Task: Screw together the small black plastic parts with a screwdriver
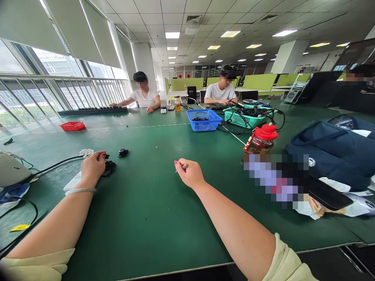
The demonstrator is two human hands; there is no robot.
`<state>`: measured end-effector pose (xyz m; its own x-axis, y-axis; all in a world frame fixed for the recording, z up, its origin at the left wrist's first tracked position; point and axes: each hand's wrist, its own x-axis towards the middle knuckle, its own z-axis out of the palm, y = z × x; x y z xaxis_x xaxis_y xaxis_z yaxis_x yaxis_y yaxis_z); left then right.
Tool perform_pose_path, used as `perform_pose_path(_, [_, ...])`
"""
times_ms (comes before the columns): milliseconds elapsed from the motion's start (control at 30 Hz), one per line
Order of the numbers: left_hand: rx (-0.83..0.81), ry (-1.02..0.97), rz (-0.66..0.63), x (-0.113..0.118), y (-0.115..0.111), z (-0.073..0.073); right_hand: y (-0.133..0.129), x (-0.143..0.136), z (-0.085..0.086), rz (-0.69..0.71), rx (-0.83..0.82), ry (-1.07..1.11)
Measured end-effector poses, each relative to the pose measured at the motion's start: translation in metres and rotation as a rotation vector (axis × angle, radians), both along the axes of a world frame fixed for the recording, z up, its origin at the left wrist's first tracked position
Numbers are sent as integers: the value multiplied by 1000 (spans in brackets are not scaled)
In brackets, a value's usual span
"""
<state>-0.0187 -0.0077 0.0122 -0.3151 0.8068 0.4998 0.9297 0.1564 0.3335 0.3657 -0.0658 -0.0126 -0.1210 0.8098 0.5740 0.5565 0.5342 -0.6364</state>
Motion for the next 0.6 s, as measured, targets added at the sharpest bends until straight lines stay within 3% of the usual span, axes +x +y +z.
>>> perform_pose_path(200, [-179,191,49,-8,-1,1,-1,-1,3,1,-14,2])
perform_pose_path(600, [-256,269,-125,-16,9,-4,-2,0,2,1,-11,-7])
